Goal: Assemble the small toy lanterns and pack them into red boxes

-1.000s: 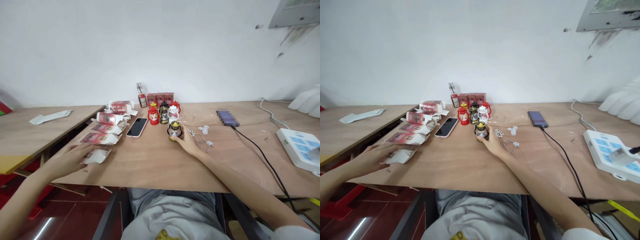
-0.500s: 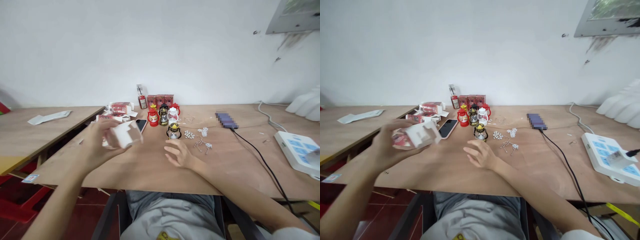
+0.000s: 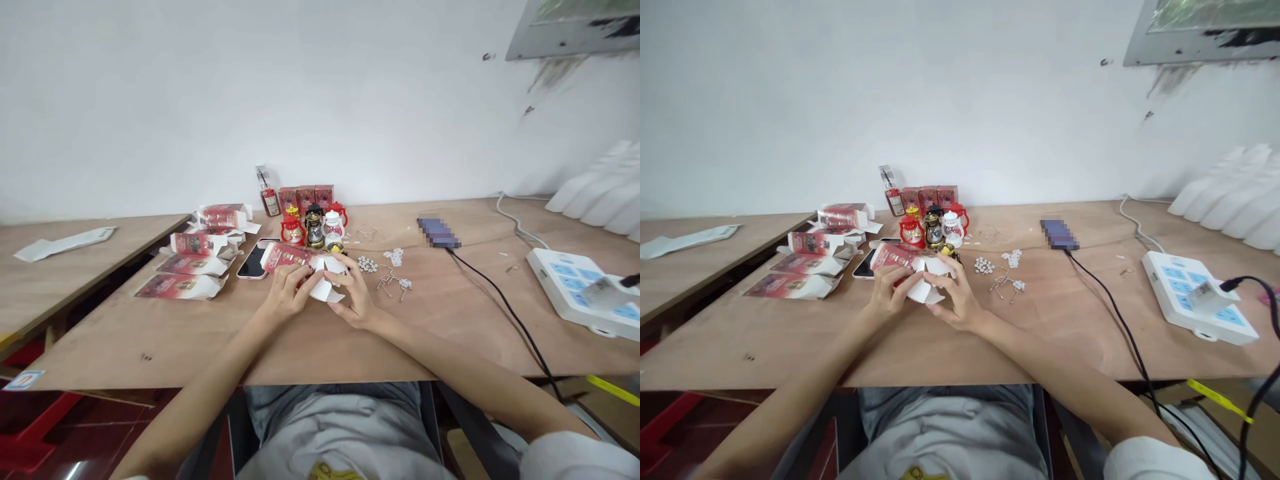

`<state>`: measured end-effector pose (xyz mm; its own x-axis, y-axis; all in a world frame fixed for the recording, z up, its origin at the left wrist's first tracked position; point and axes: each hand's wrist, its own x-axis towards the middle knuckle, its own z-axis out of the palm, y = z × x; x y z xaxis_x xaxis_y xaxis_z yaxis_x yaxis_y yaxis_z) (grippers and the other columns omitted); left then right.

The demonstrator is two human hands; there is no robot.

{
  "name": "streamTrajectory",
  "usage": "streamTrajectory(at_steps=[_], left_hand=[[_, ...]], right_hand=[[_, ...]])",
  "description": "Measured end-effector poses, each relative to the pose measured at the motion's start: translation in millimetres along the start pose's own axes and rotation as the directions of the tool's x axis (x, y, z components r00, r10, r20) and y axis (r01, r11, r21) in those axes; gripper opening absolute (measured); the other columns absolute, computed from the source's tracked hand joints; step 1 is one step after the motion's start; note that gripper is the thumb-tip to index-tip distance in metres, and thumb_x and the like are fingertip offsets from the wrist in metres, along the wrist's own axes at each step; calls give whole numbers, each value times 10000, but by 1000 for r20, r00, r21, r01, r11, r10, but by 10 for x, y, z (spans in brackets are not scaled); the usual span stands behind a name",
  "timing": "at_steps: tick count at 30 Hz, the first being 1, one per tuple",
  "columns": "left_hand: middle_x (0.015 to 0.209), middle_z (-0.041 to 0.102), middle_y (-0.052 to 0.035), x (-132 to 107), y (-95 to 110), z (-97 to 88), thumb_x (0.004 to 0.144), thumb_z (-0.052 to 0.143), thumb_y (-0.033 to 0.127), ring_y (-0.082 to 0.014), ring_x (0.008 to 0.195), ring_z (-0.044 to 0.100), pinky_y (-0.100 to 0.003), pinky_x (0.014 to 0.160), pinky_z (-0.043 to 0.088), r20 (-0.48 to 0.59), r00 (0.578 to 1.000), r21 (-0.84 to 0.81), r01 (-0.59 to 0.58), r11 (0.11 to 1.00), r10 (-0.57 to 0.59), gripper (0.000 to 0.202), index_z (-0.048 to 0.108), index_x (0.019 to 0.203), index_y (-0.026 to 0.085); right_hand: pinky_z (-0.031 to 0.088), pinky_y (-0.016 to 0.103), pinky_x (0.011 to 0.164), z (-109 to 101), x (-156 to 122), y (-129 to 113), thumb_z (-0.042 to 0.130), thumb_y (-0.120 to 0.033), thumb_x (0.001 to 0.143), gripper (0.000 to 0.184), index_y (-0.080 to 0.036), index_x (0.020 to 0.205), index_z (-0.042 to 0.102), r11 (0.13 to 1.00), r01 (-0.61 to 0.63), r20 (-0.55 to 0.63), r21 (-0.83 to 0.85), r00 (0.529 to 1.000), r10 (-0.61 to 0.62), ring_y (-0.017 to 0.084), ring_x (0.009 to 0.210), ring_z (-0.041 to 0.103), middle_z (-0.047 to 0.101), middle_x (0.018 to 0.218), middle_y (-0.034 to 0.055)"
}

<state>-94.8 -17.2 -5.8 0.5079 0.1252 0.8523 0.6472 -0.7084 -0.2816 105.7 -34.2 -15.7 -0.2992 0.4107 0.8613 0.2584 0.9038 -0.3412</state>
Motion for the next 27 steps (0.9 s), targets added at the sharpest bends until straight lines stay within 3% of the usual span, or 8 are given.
streamTrajectory(at_steps=[3, 5, 8, 12, 17, 19, 23, 27], left_hand=[[1010, 579, -61, -35, -73, -49, 794, 642, 305, -195, 907, 559, -347, 832, 424, -37, 999, -10, -40, 999, 39, 481, 459, 1237, 331], [1098, 559, -87, 0, -125, -111, 713, 695, 451, -244, 999, 546, -408, 888, 409, -19, 999, -36, -34, 999, 33, 572, 454, 1216, 324], [1313, 454, -140, 118, -152, -209, 654, 667, 576, -349, 1221, 430, -516, 984, 328, 154, 988, -83, -5, 996, 18, 724, 410, 1279, 316], [1428, 353, -169, 260, -116, -268, 718, 624, 499, -349, 1293, 373, -546, 1030, 263, 328, 937, -134, -78, 988, 119, 748, 323, 1377, 311], [1322, 472, -149, 303, -128, -267, 745, 664, 486, -298, 1247, 433, -528, 1053, 286, 323, 937, -175, -83, 981, 137, 635, 457, 1316, 300], [1283, 502, -137, 285, -150, -267, 747, 667, 494, -284, 1220, 452, -501, 1032, 334, 343, 931, -154, -75, 985, 124, 570, 524, 1262, 295], [1250, 530, -109, 216, -154, -256, 807, 629, 364, -250, 1138, 494, -401, 931, 411, 314, 943, -80, -85, 993, 106, 398, 589, 1202, 326], [1257, 547, -85, 183, -113, -225, 841, 594, 295, -229, 1112, 504, -373, 905, 380, 237, 966, -11, -108, 994, 107, 364, 592, 1197, 369]], right_hand=[[374, 505, 1032, -19, -12, 29, 540, -382, 825, 377, -285, 1188, 510, 999, 8, 0, 45, 1000, -8, 295, 1320, 377, 339, 1410, 106], [399, 497, 1006, -30, -29, 57, 545, -387, 816, 336, -282, 1135, 542, 997, 29, 14, 66, 999, -30, 293, 1298, 404, 353, 1404, 101], [439, 476, 972, -42, -61, 99, 550, -351, 803, 259, -273, 1045, 599, 996, 91, 79, 24, 993, -93, 287, 1257, 450, 384, 1393, 94], [472, 458, 968, -73, -64, 126, 551, -174, 761, 263, -268, 989, 638, 970, 223, 115, -102, 971, -211, 267, 1241, 477, 417, 1379, 87], [517, 374, 942, -110, -16, 122, 477, 5, 720, 403, -253, 987, 635, 918, 384, 60, -96, 923, -380, 226, 1263, 464, 335, 1438, 66], [526, 353, 936, -99, -9, 118, 462, 29, 736, 395, -254, 947, 638, 932, 356, 37, -63, 934, -354, 212, 1261, 467, 352, 1414, 55], [539, 398, 937, -76, -4, 110, 439, 8, 791, 312, -238, 864, 618, 985, 172, -106, 23, 980, -169, 210, 1211, 524, 416, 1280, 61], [511, 442, 955, -102, 11, 103, 465, 2, 765, 260, -207, 712, 610, 990, 94, -160, -109, 981, -111, 235, 1197, 517, 446, 1240, 65]])
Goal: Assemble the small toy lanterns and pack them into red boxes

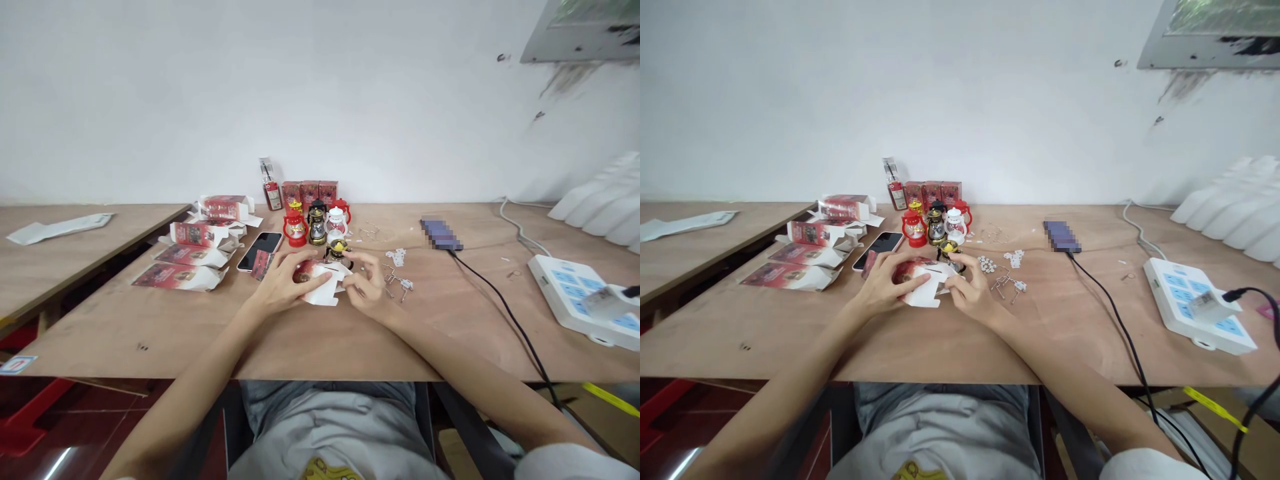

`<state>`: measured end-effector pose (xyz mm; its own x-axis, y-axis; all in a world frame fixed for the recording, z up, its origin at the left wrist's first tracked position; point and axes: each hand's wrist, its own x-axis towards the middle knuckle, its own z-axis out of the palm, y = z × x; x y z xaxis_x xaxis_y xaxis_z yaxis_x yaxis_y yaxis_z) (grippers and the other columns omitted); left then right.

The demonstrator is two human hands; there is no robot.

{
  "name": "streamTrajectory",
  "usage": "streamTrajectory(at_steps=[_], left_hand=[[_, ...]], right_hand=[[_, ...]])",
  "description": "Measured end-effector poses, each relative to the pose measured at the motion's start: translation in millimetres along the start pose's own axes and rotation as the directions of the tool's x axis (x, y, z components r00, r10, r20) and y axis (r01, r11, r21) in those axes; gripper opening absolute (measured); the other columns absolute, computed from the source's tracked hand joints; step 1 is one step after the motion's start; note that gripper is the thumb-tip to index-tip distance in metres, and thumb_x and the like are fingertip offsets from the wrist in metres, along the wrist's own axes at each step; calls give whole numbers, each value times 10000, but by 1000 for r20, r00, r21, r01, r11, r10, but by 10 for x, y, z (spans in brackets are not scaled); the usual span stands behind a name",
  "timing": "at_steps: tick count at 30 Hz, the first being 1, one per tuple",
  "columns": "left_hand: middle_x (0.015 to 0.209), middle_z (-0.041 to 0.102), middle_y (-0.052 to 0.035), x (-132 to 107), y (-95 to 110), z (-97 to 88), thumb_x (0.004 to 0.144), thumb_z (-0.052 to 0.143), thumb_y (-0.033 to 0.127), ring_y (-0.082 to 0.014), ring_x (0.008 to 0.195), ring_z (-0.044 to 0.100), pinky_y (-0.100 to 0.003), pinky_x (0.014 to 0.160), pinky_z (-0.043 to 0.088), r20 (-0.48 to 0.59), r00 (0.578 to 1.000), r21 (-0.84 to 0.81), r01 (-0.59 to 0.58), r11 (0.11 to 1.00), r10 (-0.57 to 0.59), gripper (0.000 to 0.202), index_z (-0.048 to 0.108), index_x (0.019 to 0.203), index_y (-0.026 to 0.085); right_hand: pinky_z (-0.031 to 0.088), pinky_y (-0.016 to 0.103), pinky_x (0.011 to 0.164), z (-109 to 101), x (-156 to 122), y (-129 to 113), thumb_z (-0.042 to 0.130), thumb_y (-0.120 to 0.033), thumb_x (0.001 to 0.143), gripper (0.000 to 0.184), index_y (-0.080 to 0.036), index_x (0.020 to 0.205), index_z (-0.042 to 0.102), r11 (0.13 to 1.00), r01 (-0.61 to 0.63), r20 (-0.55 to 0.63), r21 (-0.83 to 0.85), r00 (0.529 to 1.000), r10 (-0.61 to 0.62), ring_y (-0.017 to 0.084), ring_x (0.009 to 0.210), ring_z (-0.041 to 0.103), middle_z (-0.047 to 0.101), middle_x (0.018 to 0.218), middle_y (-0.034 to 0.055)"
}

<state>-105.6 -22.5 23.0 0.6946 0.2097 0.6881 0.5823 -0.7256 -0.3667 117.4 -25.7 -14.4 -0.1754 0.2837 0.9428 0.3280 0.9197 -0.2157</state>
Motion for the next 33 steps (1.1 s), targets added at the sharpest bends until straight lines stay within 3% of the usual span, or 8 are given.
streamTrajectory(at_steps=[3, 8, 13, 21, 26, 30, 33], left_hand=[[1191, 593, -81, 21, 14, 18, 866, 560, 304, -208, 1037, 530, -379, 896, 360, -47, 998, 48, -31, 998, 33, 338, 588, 1199, 356], [1088, 596, -113, 43, -2, 19, 838, 598, 387, -212, 945, 527, -350, 814, 360, -96, 995, 28, 22, 999, -19, 348, 617, 1164, 268], [1100, 563, -133, 17, -35, 19, 796, 624, 499, -229, 933, 518, -352, 781, 366, -67, 997, 47, 44, 998, -41, 487, 589, 1209, 243], [1120, 535, -153, 4, -39, 34, 730, 644, 592, -247, 970, 522, -369, 808, 446, -42, 989, -16, 141, 990, -142, 663, 539, 1254, 199], [1114, 537, -149, -9, -48, 52, 732, 644, 581, -247, 950, 523, -373, 780, 460, -36, 987, -32, 153, 988, -154, 604, 568, 1202, 209], [1092, 529, -149, -16, -46, 52, 767, 601, 571, -245, 930, 518, -374, 763, 459, -72, 985, -54, 154, 987, -157, 545, 573, 1158, 191], [1077, 517, -140, -4, -19, 36, 783, 593, 514, -237, 918, 517, -367, 755, 458, -98, 984, -74, 139, 988, -146, 511, 540, 1171, 187]], right_hand=[[483, 455, 973, -17, 35, -10, 496, -15, 763, 244, -208, 714, 637, 996, -18, -1, -89, 1000, 18, 247, 1211, 488, 464, 1268, 67], [470, 461, 986, -15, 102, -31, 577, -112, 792, 286, -240, 1040, 638, 988, -110, 70, -111, 990, 118, 250, 1218, 482, 474, 1287, 97], [450, 485, 983, -19, 115, -22, 613, -202, 803, 346, -286, 1139, 601, 976, -179, 156, -127, 968, 198, 249, 1179, 495, 532, 1270, 73], [408, 489, 1014, -49, 148, -12, 651, -382, 803, 578, -278, 1338, 459, 977, -152, 179, -150, 968, 178, 264, 1188, 459, 575, 1267, 77], [442, 467, 964, -32, 131, -90, 585, -306, 861, 428, -282, 1278, 493, 982, -104, 150, -158, 980, 128, 245, 1147, 501, 566, 1239, 86], [483, 412, 863, -23, 114, -163, 530, -193, 882, 156, -257, 1002, 606, 991, -76, 95, -108, 992, 86, 213, 1025, 559, 581, 1120, 80], [495, 401, 869, -20, 115, -184, 502, -157, 887, 188, -246, 1036, 574, 995, -102, 69, -20, 992, 103, 205, 1034, 566, 580, 1095, 87]])
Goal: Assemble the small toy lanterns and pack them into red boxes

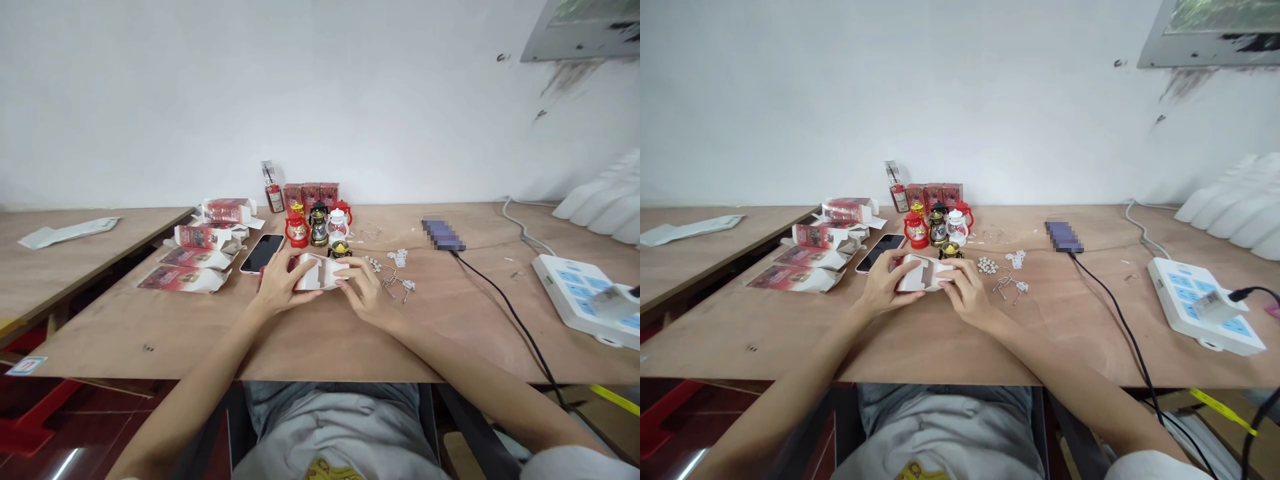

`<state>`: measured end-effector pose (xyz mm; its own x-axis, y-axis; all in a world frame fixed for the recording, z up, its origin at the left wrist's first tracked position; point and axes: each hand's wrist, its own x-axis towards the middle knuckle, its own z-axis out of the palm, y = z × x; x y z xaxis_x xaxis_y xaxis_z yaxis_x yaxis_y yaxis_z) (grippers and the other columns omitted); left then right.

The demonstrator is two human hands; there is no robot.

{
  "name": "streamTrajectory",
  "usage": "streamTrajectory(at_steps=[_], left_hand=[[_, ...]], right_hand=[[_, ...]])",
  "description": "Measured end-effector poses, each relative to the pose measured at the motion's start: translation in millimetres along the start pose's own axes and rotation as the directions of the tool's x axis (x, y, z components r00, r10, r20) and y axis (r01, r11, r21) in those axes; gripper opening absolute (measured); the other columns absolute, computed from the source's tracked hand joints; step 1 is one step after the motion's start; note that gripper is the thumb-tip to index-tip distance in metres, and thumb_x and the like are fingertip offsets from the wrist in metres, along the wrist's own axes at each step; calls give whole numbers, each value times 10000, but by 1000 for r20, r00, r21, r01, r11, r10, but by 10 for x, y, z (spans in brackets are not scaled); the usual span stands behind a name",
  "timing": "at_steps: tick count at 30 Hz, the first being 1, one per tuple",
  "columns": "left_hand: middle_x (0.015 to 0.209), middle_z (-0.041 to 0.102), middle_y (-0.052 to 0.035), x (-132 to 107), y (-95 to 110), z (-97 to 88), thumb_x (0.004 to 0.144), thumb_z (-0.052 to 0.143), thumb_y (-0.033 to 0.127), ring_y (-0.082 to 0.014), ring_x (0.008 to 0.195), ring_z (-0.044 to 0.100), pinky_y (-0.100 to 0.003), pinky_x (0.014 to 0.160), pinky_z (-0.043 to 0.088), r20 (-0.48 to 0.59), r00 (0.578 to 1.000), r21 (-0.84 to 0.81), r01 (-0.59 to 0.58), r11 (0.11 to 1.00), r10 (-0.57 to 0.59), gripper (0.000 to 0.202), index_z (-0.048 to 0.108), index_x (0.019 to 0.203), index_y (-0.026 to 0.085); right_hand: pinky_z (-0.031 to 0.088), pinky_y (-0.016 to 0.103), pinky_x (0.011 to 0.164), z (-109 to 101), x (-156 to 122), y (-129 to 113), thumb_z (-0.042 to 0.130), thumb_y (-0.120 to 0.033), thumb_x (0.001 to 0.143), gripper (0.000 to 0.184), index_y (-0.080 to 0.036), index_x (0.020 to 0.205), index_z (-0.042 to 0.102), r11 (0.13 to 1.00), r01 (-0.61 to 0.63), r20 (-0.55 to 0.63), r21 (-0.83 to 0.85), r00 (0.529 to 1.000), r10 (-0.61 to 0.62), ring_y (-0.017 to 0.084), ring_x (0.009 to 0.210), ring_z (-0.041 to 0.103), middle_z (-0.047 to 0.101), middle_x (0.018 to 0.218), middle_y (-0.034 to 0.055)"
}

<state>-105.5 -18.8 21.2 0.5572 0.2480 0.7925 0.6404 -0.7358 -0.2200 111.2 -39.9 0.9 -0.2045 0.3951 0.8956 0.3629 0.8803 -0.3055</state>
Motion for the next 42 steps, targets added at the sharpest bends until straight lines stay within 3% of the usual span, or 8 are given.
streamTrajectory(at_steps=[3, 7, 12, 16, 20, 24, 30, 42], left_hand=[[1089, 498, -129, 23, 50, -26, 769, 592, 453, -238, 938, 517, -359, 759, 459, -8, 999, -45, 36, 998, -36, 529, 500, 1223, 198], [1064, 484, -124, 50, 109, -52, 753, 551, 418, -242, 922, 513, -371, 751, 453, 29, 994, -78, 105, 991, -103, 586, 478, 1284, 183], [1048, 466, -121, 25, 108, -23, 730, 537, 415, -245, 924, 490, -372, 746, 440, 25, 992, -59, 122, 991, -121, 461, 591, 1121, 176], [1030, 476, -124, -2, 87, -3, 709, 546, 421, -248, 909, 484, -370, 719, 427, -10, 992, -62, 126, 990, -127, 445, 608, 1073, 173], [977, 483, -115, 1, 110, -13, 735, 519, 399, -231, 860, 491, -366, 706, 429, -34, 997, -128, 67, 990, -72, 416, 608, 1067, 166], [940, 514, -106, 10, 148, -12, 716, 536, 394, -221, 812, 486, -357, 688, 418, -25, 999, -80, 31, 996, -33, 400, 626, 1046, 186], [921, 556, -94, 51, 162, -12, 718, 558, 367, -202, 790, 522, -339, 689, 416, -45, 996, -54, -77, 996, 75, 391, 593, 1065, 190], [911, 584, -79, 58, 184, -6, 705, 639, 371, -200, 820, 570, -342, 719, 442, -128, 985, -48, -122, 991, 115, 490, 537, 1156, 207]], right_hand=[[519, 388, 879, 15, -2, 0, 534, -195, 880, 327, -240, 1200, 482, 986, -110, 0, 129, 994, 111, 207, 1104, 560, 569, 1145, 109], [537, 361, 881, 57, -26, -10, 521, -275, 897, 291, -253, 1186, 500, 932, -237, 82, 276, 971, 223, 194, 1106, 577, 580, 1159, 96], [508, 365, 940, 70, -35, -51, 478, -360, 916, 269, -253, 1158, 523, 867, -306, 102, 392, 952, 289, 190, 1139, 560, 566, 1197, 95], [500, 383, 946, 59, -3, -66, 385, -437, 941, 326, -256, 1153, 554, 785, -412, 217, 462, 911, 351, 204, 1179, 538, 570, 1229, 80], [525, 365, 898, 94, 4, -63, 551, -471, 856, 269, -245, 996, 594, 689, -487, 279, 536, 873, 400, 196, 1115, 577, 588, 1181, 69], [539, 346, 859, 141, -17, -53, 671, -469, 761, 295, -226, 895, 571, 590, -562, 332, 580, 824, 459, 169, 1008, 619, 575, 1190, 73], [549, 322, 820, 178, -31, -44, 739, -417, 689, 311, -200, 811, 553, 506, -619, 347, 600, 772, 533, 160, 976, 627, 571, 1138, 72], [551, 311, 796, 204, -46, -34, 758, -430, 658, 333, -204, 790, 553, 502, -601, 300, 621, 775, 556, 155, 930, 627, 585, 1055, 60]])
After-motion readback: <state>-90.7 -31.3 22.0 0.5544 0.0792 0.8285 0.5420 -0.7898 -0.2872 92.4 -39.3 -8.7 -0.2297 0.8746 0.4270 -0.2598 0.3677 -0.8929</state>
